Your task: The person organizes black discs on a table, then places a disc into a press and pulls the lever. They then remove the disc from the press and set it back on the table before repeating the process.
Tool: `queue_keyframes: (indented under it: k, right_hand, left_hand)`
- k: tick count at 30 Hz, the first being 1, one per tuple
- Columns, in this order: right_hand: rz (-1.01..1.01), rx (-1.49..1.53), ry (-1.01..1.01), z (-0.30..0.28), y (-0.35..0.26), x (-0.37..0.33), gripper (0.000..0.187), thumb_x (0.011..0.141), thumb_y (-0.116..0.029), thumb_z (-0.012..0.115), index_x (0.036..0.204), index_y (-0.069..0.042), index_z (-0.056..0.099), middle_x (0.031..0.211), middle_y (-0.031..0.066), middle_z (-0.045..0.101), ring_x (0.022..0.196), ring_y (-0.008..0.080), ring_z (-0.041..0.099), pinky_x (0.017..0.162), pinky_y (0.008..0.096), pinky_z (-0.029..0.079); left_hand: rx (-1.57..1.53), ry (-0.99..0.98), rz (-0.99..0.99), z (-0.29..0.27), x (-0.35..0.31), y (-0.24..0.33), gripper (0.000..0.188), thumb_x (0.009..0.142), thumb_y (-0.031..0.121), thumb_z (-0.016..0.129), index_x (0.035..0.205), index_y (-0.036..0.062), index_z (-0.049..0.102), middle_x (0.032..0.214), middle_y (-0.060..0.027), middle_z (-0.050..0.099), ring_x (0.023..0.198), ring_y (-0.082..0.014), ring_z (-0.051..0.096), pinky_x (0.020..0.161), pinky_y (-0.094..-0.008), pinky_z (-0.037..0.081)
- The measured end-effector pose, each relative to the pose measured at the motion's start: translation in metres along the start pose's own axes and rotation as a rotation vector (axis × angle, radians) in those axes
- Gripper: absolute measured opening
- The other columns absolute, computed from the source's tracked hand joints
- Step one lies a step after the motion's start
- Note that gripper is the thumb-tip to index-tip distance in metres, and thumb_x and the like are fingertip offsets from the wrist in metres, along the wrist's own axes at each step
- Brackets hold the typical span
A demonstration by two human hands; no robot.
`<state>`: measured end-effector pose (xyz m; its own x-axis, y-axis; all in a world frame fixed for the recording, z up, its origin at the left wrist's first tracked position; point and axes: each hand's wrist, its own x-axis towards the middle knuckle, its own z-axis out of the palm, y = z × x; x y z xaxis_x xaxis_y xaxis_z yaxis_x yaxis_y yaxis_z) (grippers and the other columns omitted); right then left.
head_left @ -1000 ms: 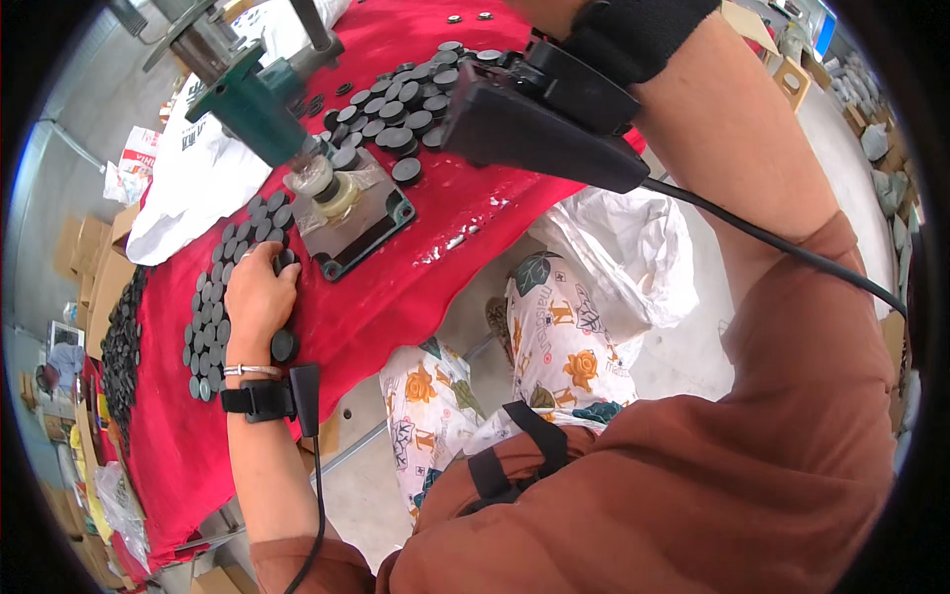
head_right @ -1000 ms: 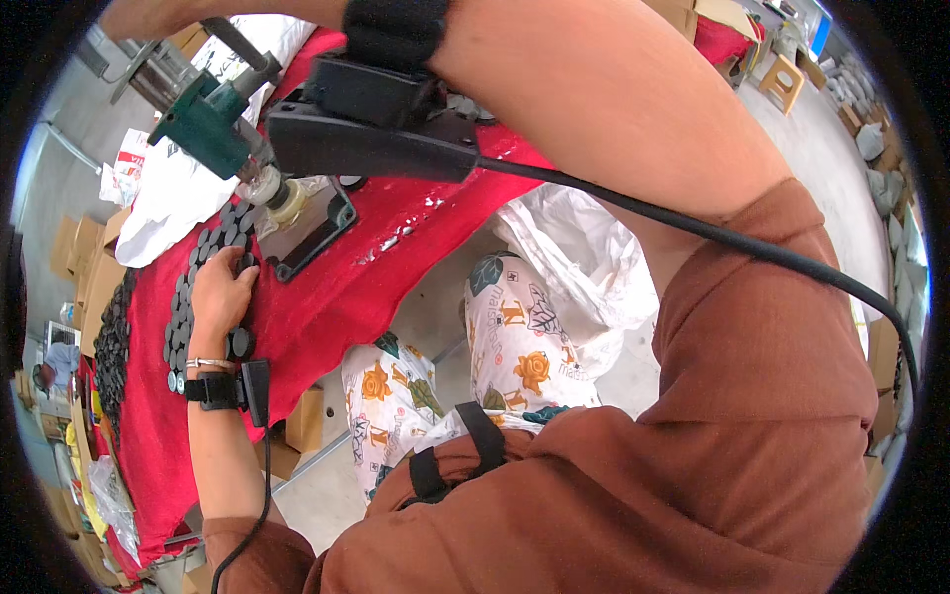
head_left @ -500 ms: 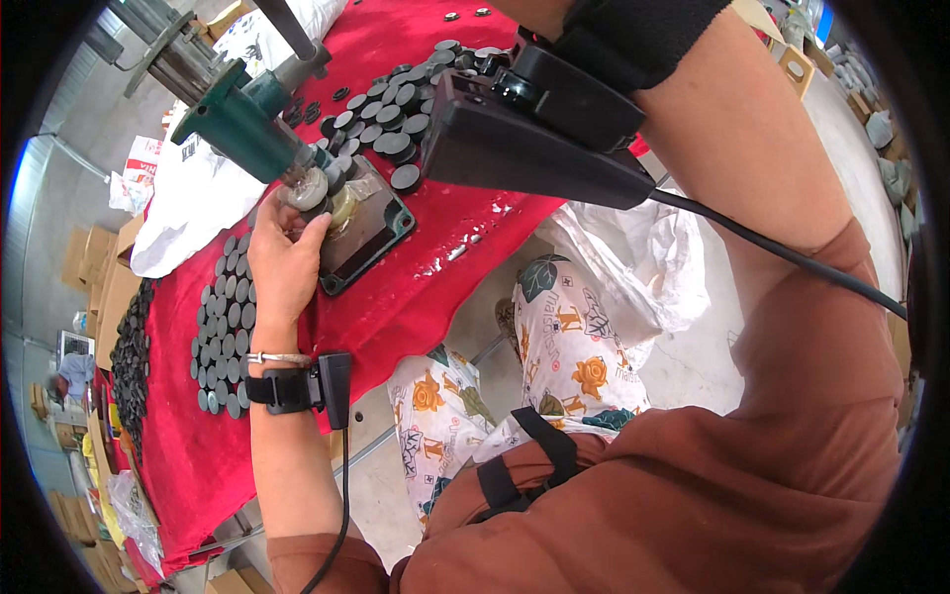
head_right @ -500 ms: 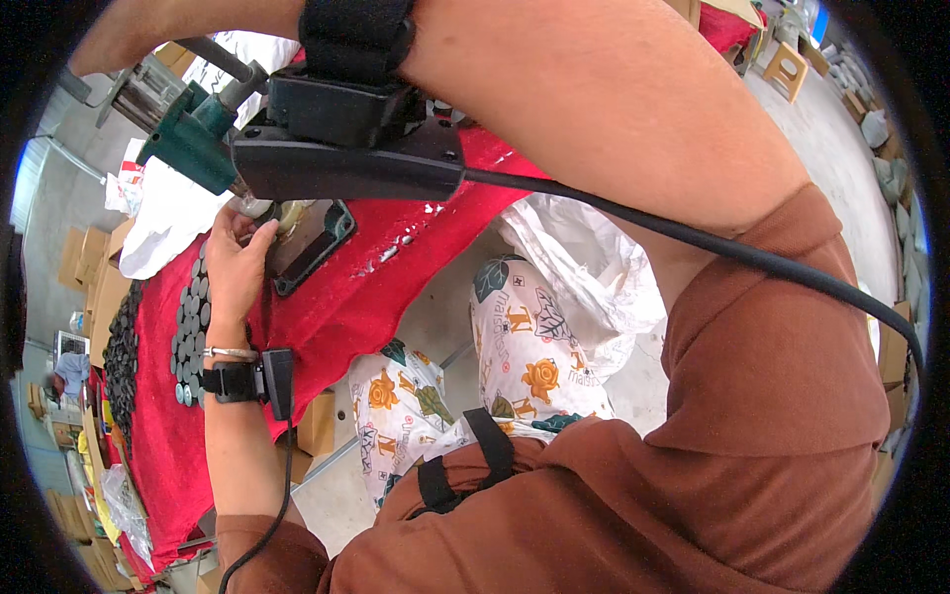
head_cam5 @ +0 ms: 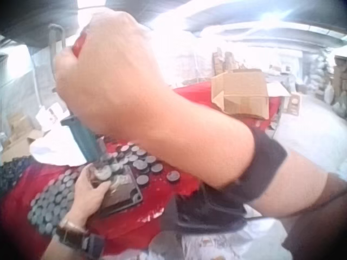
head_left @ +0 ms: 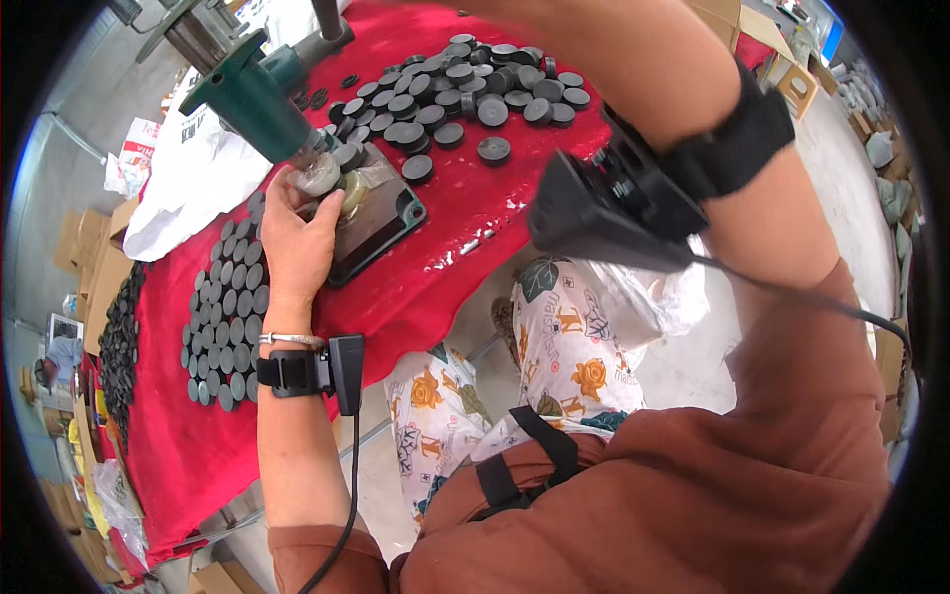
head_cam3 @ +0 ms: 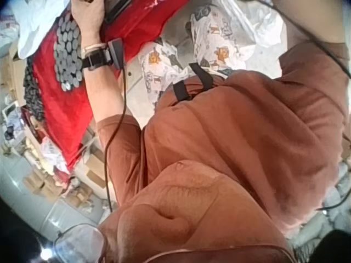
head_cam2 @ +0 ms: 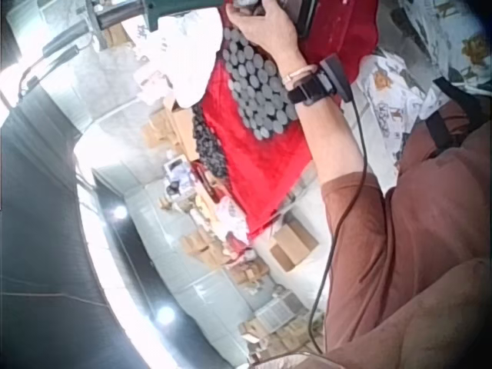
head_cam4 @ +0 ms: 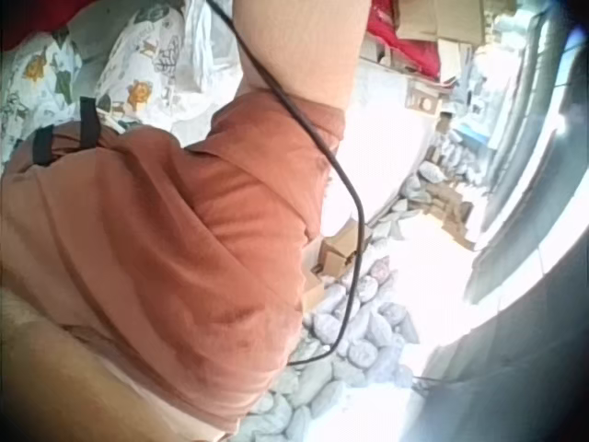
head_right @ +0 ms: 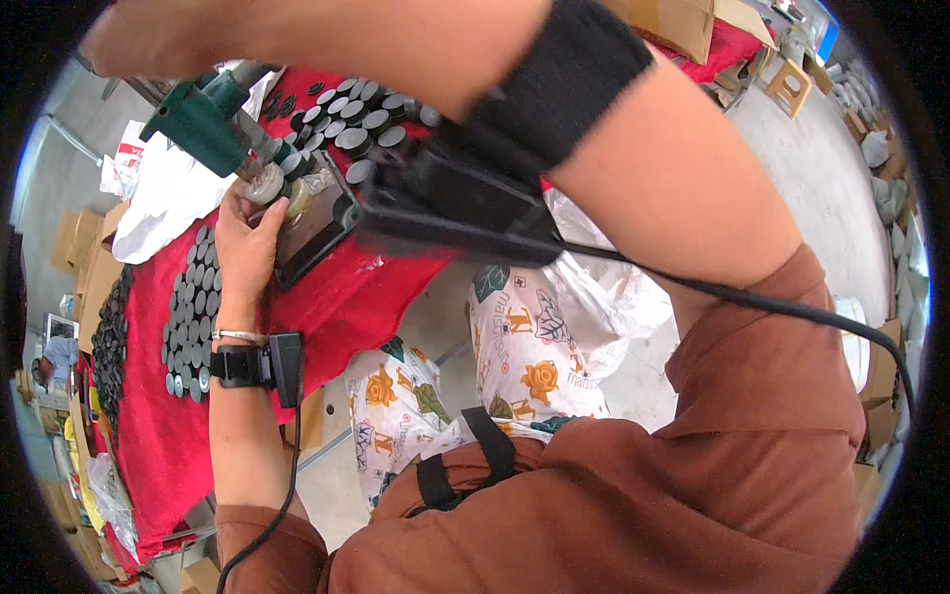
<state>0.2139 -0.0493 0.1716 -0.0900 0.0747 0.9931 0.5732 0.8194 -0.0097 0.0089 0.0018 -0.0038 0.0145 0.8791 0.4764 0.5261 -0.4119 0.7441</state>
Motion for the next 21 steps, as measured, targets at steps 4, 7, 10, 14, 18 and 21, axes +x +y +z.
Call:
queue_keyframes:
  k: [4,7,10,14,18,21]
  right_hand:
    - [-0.064,0.056,-0.025,-0.010,0.001,-0.036,0.020,0.075,-0.002,0.063,0.093,0.005,0.058,0.087,0.0219,0.064,0.079,0.0270,0.065,0.071,0.0306,0.052]
    - [-0.083,0.116,-0.048,-0.017,-0.001,-0.071,0.023,0.074,0.004,0.064,0.095,0.004,0.055,0.087,0.0197,0.064,0.077,0.0240,0.064,0.068,0.0282,0.051]
    - [-0.060,0.193,-0.067,-0.020,-0.004,-0.105,0.029,0.072,0.010,0.065,0.097,0.003,0.053,0.086,0.0175,0.063,0.074,0.0209,0.064,0.065,0.0259,0.050]
    - [-0.055,0.280,-0.036,-0.018,-0.005,-0.119,0.036,0.072,0.015,0.066,0.101,0.001,0.049,0.090,0.0172,0.062,0.076,0.0203,0.064,0.064,0.0254,0.051]
    - [-0.088,0.359,-0.017,-0.021,-0.006,-0.108,0.037,0.072,0.015,0.067,0.101,0.001,0.049,0.090,0.0166,0.061,0.081,0.0219,0.065,0.063,0.0284,0.052]
    - [-0.101,0.186,0.026,-0.020,-0.002,-0.079,0.018,0.072,-0.002,0.069,0.086,-0.004,0.058,0.080,0.0102,0.062,0.069,0.0193,0.063,0.054,0.0286,0.049]
  left_hand:
    - [-0.059,-0.001,0.001,0.001,0.001,-0.001,0.068,0.081,0.014,0.072,0.134,-0.0113,0.038,0.108,-0.0195,0.068,0.096,-0.0213,0.066,0.089,-0.0306,0.048]
    - [0.134,0.053,0.158,-0.001,-0.005,0.002,0.073,0.081,0.013,0.072,0.136,-0.0131,0.032,0.107,-0.0192,0.068,0.096,-0.0200,0.066,0.089,-0.0300,0.048]
    - [0.091,0.040,0.060,0.002,-0.007,0.007,0.075,0.080,0.012,0.073,0.137,-0.0133,0.031,0.109,-0.0190,0.067,0.098,-0.0204,0.065,0.090,-0.0295,0.048]
    - [-0.192,0.011,-0.068,0.004,-0.011,0.013,0.078,0.079,0.011,0.074,0.138,-0.0130,0.028,0.113,-0.0197,0.065,0.105,-0.0210,0.062,0.093,-0.0296,0.046]
    - [-0.057,-0.021,-0.066,0.000,-0.012,0.017,0.079,0.078,0.013,0.075,0.138,-0.0122,0.031,0.118,-0.0214,0.063,0.110,-0.0246,0.061,0.097,-0.0327,0.044]
    - [-0.105,-0.029,-0.030,0.002,-0.009,0.012,0.080,0.075,0.017,0.078,0.136,-0.0115,0.034,0.118,-0.0223,0.062,0.111,-0.0258,0.060,0.097,-0.0341,0.045]
